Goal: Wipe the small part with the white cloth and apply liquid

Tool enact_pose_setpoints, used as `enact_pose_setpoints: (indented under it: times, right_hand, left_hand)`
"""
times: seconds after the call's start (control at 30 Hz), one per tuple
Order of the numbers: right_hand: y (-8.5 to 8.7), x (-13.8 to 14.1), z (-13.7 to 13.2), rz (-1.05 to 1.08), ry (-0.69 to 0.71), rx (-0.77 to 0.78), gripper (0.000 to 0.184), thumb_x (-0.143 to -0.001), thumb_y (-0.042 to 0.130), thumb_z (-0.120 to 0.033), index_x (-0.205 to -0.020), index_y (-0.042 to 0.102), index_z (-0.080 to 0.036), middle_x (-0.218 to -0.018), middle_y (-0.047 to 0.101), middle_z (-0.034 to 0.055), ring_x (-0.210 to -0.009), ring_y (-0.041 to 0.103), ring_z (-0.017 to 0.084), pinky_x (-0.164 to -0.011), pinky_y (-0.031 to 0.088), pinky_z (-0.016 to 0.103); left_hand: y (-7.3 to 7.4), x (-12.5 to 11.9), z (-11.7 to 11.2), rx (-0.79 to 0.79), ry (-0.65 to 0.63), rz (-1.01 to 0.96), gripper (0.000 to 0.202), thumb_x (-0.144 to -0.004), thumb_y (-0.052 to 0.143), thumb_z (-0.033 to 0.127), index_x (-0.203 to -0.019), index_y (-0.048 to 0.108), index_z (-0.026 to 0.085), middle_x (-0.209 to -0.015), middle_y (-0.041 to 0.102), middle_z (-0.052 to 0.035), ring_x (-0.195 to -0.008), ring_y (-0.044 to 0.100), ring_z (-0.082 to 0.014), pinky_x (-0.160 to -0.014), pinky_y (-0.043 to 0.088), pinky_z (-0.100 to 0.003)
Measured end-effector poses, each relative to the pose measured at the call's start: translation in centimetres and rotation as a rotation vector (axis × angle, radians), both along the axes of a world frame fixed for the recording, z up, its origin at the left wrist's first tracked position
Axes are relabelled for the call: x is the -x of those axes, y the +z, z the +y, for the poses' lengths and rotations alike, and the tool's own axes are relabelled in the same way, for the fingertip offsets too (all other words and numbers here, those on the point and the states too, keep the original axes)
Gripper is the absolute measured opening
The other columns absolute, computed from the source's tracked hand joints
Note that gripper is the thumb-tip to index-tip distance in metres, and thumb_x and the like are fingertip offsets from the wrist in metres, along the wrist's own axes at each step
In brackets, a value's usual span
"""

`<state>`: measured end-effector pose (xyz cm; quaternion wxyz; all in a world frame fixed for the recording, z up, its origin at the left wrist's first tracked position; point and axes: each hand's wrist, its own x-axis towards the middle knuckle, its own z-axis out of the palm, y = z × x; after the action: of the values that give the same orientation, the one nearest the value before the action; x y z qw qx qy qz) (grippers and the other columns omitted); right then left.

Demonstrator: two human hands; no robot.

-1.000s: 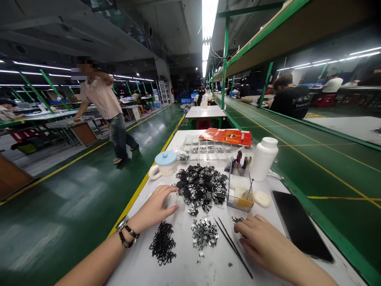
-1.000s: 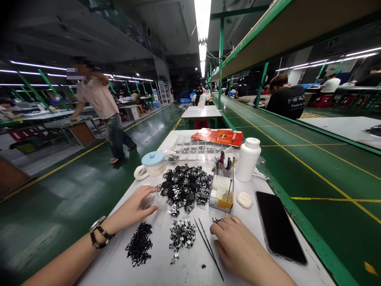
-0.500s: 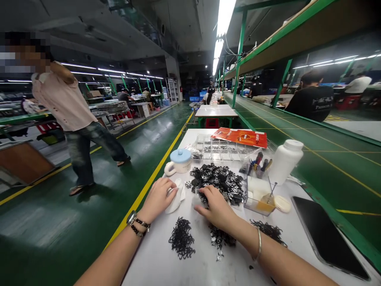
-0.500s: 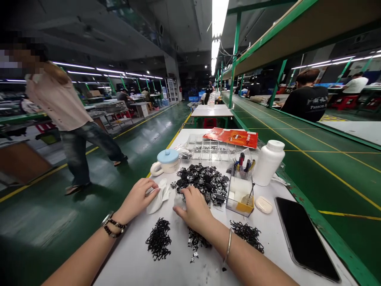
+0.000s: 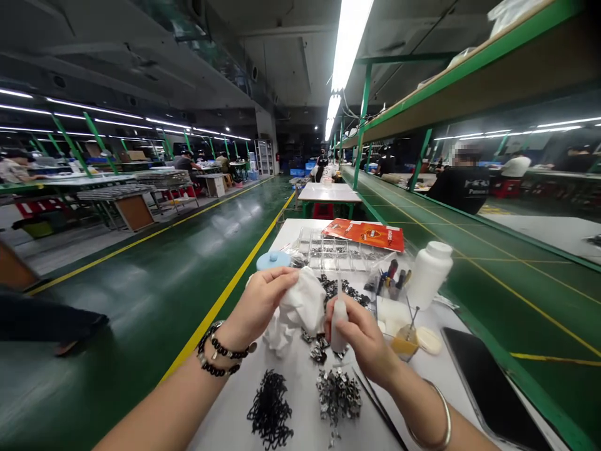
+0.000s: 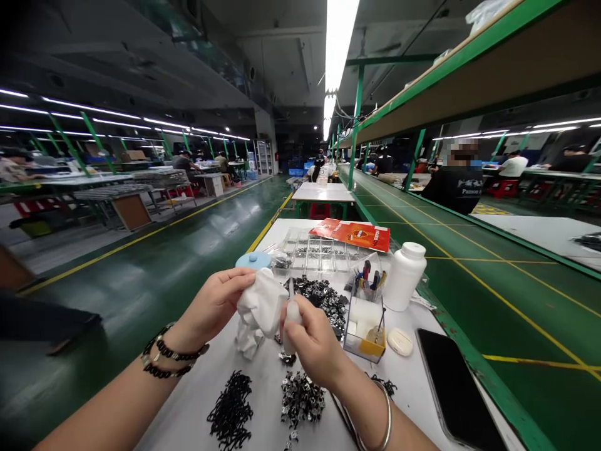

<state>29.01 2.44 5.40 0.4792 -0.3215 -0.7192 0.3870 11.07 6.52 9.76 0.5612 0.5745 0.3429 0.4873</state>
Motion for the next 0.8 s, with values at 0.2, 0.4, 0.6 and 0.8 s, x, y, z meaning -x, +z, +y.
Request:
enact_pose_setpoints:
  times: [0.2, 0.4, 0.6, 0.8]
  right_hand:
    - [1.6, -1.7, -0.9, -0.071, -0.048, -0.104, 0.017, -0.083, 0.038, -0.031, -0.072, 0.042, -0.018, -0.067, 0.043, -0.0013, -0.060, 0.038, 0.011, -0.055, 0.031, 0.026]
    - [1.5, -1.9, -1.3, -0.199, -0.028, -0.096, 0.014, -0.081, 0.038, -0.028, -0.073, 0.043, -0.018, -0.068, 0.044, -0.0007, -0.061, 0.040, 0.012, -0.056, 0.030, 0.027]
    - [1.7, -1.6, -1.9, -0.204, 0.041, -0.081, 0.010, -0.081, 0.038, -0.025, -0.076, 0.043, -0.019, -0.068, 0.045, -0.0015, -0.060, 0.038, 0.011, -0.055, 0.030, 0.026]
    - [1.6, -1.6, -2.2, -0.186, 0.111, -0.056, 0.011, -0.083, 0.037, -0.026, -0.078, 0.044, -0.019, -0.071, 0.045, -0.0016, -0.062, 0.037, 0.010, -0.056, 0.030, 0.025]
  left_hand:
    - [1.4, -2.9, -1.7, 0.041, -0.231, -0.095, 0.019, -0.073, 0.064, 0.026, -0.086, 0.071, 0.013, -0.073, 0.067, -0.0059, -0.068, 0.059, -0.0153, -0.064, 0.047, -0.025]
    - [0.7, -2.7, -2.1, 0.085, -0.193, -0.144, 0.016, -0.071, 0.071, 0.026, -0.083, 0.071, 0.016, -0.079, 0.066, -0.0036, -0.067, 0.057, -0.0117, -0.060, 0.045, -0.021]
    - [0.0, -2.7, -2.4, 0.035, -0.255, -0.226, 0.014, -0.071, 0.072, 0.026, -0.077, 0.067, 0.015, -0.077, 0.061, -0.0025, -0.068, 0.054, -0.0101, -0.060, 0.043, -0.018]
    - [-0.7, -3.4, -3.0, 0.012, -0.354, -0.355, 0.013, -0.078, 0.066, 0.025, -0.084, 0.063, 0.014, -0.080, 0.056, -0.0021, -0.065, 0.050, -0.0081, -0.057, 0.041, -0.016]
